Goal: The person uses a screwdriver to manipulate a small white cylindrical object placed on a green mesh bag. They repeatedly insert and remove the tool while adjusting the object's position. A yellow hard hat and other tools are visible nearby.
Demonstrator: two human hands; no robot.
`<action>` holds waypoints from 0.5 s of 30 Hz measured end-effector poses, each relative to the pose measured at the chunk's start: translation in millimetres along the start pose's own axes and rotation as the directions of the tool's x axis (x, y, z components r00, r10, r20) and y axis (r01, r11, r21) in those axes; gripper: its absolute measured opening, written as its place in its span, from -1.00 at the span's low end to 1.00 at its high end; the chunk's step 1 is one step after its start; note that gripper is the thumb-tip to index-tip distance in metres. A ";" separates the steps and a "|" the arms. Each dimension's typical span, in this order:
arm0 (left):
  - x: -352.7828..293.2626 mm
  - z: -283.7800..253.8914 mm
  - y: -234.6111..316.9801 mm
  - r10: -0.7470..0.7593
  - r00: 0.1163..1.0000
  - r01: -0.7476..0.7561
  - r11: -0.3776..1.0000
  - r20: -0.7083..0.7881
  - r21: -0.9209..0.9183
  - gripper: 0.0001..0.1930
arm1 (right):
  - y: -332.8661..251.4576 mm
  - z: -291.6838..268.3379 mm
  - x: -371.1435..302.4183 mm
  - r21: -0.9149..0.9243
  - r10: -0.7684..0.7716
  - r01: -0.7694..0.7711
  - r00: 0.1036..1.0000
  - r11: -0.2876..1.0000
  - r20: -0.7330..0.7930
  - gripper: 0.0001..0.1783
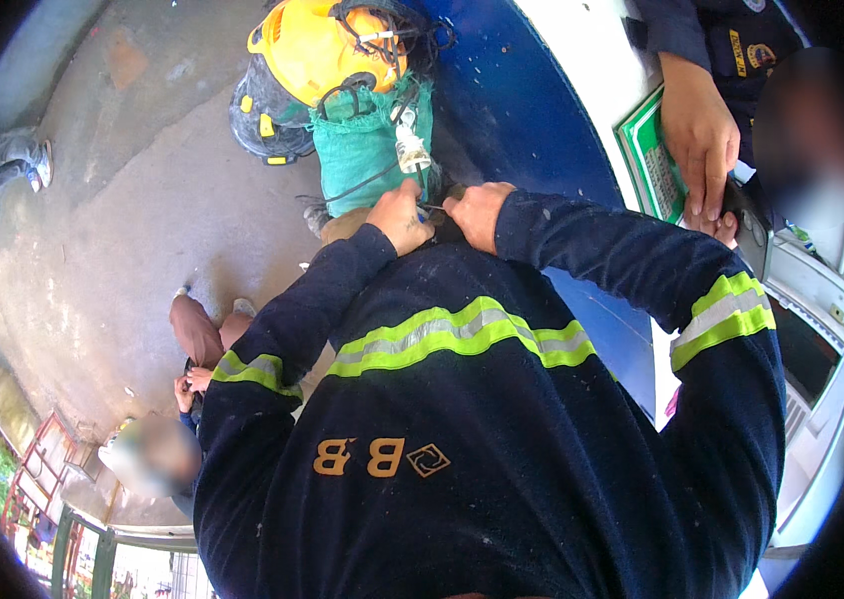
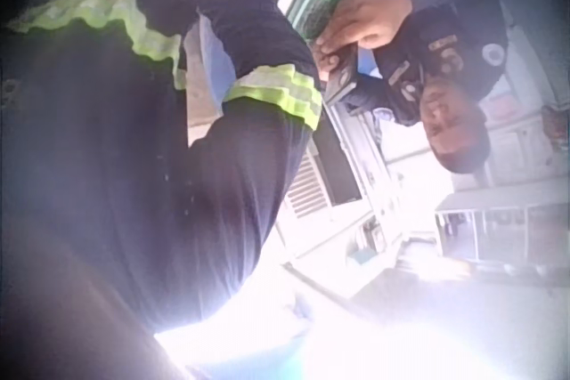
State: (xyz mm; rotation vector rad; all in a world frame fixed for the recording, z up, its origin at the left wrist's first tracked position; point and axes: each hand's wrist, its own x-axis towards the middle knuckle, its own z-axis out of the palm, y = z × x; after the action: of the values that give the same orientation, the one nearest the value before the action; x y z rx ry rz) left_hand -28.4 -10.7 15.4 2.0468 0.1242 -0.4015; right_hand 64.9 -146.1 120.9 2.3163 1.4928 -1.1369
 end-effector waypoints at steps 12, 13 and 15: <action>-4.3 -14.4 -19.7 -0.176 0.967 0.239 0.871 0.182 -0.429 -0.52 | -6.8 -9.6 3.4 0.113 0.018 -0.001 0.989 0.994 -0.147 -0.74; -4.2 -23.6 -20.4 -0.242 0.913 0.391 0.742 0.328 -0.545 -0.53 | -6.6 -6.4 3.8 0.219 0.058 -0.014 0.978 0.976 -0.198 -0.73; -8.3 -29.1 -34.0 -0.132 0.931 0.345 0.623 0.341 -0.702 -0.51 | -1.0 -3.5 14.9 0.443 0.108 -0.056 0.990 0.895 -0.094 -0.72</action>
State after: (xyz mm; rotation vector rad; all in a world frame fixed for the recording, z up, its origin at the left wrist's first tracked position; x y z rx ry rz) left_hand -38.1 31.9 2.6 1.1220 0.3516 -0.6551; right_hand 69.0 -133.3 113.7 2.7516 1.2557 -1.4664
